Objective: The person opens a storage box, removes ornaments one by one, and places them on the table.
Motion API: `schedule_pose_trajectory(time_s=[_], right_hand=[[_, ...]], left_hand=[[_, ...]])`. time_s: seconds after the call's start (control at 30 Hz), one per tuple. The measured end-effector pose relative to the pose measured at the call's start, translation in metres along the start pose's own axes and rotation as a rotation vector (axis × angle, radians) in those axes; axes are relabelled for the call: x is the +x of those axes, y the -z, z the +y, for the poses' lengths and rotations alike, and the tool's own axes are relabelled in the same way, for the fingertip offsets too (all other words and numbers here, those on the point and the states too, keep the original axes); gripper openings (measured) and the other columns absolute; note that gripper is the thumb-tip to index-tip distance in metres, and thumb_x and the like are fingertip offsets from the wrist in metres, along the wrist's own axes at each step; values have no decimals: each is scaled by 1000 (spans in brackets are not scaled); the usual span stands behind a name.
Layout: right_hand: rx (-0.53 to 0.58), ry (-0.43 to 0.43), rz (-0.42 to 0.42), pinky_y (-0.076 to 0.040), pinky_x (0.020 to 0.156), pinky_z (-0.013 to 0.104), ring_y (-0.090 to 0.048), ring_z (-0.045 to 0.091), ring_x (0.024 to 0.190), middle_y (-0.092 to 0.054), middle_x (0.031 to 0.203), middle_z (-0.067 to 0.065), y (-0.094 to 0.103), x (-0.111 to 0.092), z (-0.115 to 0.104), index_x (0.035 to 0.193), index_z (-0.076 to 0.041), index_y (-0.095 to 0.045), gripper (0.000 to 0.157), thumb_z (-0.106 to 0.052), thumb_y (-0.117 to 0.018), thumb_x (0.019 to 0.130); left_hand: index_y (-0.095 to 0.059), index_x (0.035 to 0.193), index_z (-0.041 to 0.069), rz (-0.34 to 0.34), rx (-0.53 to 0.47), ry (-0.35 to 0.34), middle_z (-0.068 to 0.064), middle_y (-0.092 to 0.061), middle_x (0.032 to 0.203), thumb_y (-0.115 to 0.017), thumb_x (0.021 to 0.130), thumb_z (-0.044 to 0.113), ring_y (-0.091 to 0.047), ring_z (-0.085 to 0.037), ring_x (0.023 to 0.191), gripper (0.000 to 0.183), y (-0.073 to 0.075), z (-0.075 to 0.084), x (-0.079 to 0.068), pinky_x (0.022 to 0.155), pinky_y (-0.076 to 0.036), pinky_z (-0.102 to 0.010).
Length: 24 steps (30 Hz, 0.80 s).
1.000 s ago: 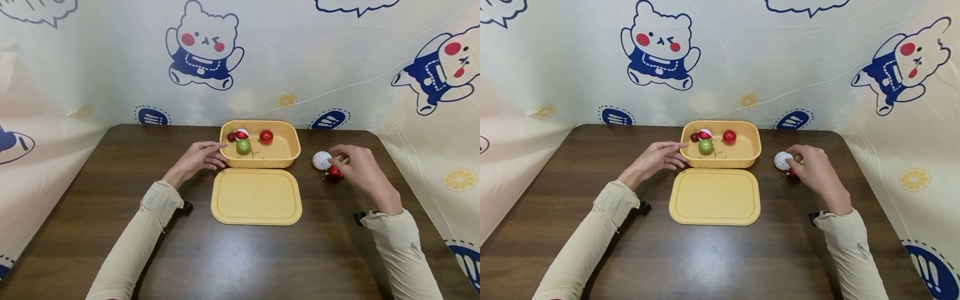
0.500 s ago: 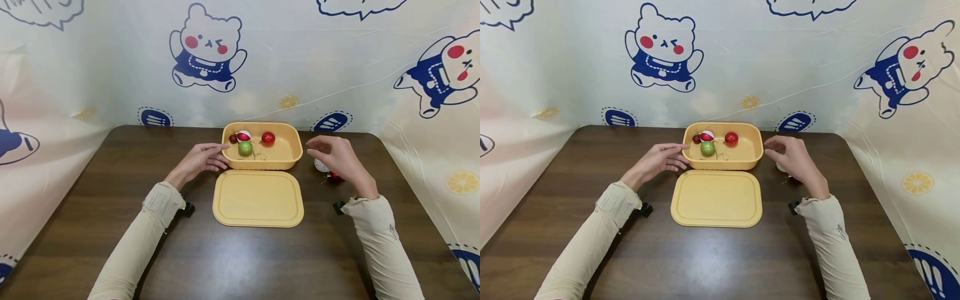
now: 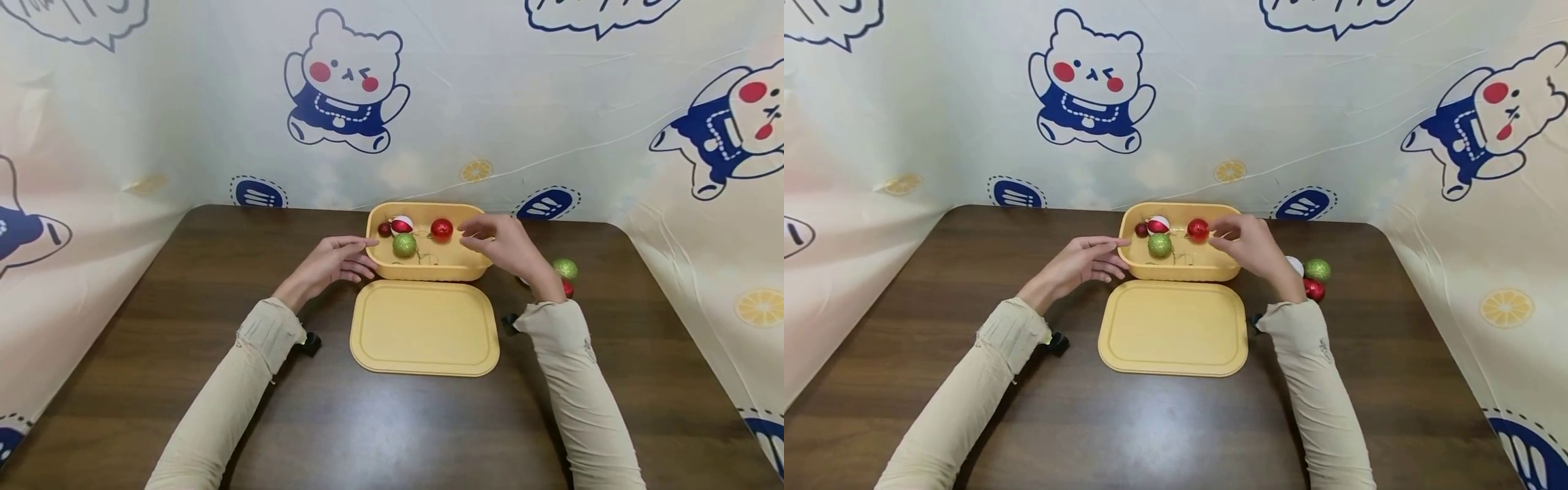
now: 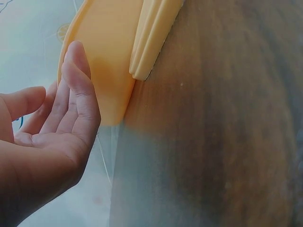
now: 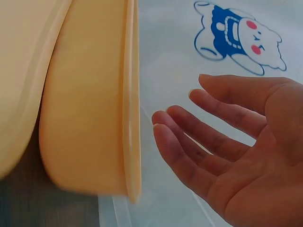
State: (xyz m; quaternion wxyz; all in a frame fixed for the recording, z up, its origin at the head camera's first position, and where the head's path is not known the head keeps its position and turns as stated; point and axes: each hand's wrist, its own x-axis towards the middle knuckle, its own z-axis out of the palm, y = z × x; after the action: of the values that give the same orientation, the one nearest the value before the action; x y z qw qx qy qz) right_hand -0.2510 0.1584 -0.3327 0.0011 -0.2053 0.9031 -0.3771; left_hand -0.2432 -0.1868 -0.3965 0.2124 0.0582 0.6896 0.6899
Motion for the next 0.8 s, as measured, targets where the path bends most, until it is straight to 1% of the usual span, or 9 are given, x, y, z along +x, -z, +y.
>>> schedule_pose_trajectory(time_s=[0.17,0.3,0.4,0.47,0.53,0.6,0.67,0.7,0.8], right_hand=[[-2,27,-50,-54,88,43,-66,24,103,-71,110,9,-19,8,-4,115,-7,-72,23,-20,-67,97],[-52,22,-165,-53,89,43,-64,28,104,-69,113,14,-36,13,3,122,-3,-67,29,-20,-62,99],[-89,1,-230,-53,86,42,-64,29,103,-68,113,15,-46,15,7,125,-4,-64,31,-23,-59,101],[-115,5,-251,-53,82,41,-64,27,99,-68,109,12,-50,15,8,122,-5,-65,29,-25,-56,103],[-150,20,-254,-50,78,38,-63,24,87,-68,96,7,-53,15,8,112,-8,-68,26,-26,-52,104],[-181,35,-265,-46,73,36,-57,20,76,-62,83,3,-54,15,7,103,-10,-69,27,-27,-48,106],[-202,35,-281,-41,70,34,-51,18,68,-54,75,2,-55,15,8,96,-11,-66,31,-29,-44,107],[-206,32,-289,-40,69,34,-49,18,66,-51,72,2,-55,15,8,93,-11,-65,33,-30,-43,107],[-200,30,-315,-39,71,34,-48,17,68,-53,76,3,-54,15,8,95,-12,-64,32,-31,-42,108]], left_hand=[[-52,143,3,5,7,-11,-21,-72,108,-48,107,28,-73,-25,87,44,-1,1,0,72,-59,-32],[-52,142,2,0,-16,-18,-21,-72,106,-48,107,27,-73,-25,86,44,-4,-1,1,71,-59,-32],[-54,141,3,4,-24,-11,-18,-74,104,-49,106,27,-73,-25,87,43,-5,0,1,71,-59,-32],[-54,141,4,7,-23,-10,-17,-74,103,-49,106,27,-73,-25,87,42,-5,0,1,71,-59,-32],[-55,141,4,13,-16,-8,-16,-74,102,-49,106,27,-73,-24,87,42,-5,0,1,71,-59,-31],[-55,140,4,18,-9,-9,-16,-74,102,-49,106,28,-73,-24,87,42,-5,0,1,70,-59,-31],[-54,141,4,20,-4,-9,-16,-74,102,-48,107,28,-73,-24,87,42,-5,-1,2,70,-59,-31],[-54,141,4,22,-4,-8,-16,-74,102,-48,107,28,-73,-24,87,42,-5,-1,2,70,-59,-31],[-55,141,5,19,-1,-6,-16,-74,102,-49,106,29,-73,-24,88,43,-5,-1,2,71,-59,-31]])
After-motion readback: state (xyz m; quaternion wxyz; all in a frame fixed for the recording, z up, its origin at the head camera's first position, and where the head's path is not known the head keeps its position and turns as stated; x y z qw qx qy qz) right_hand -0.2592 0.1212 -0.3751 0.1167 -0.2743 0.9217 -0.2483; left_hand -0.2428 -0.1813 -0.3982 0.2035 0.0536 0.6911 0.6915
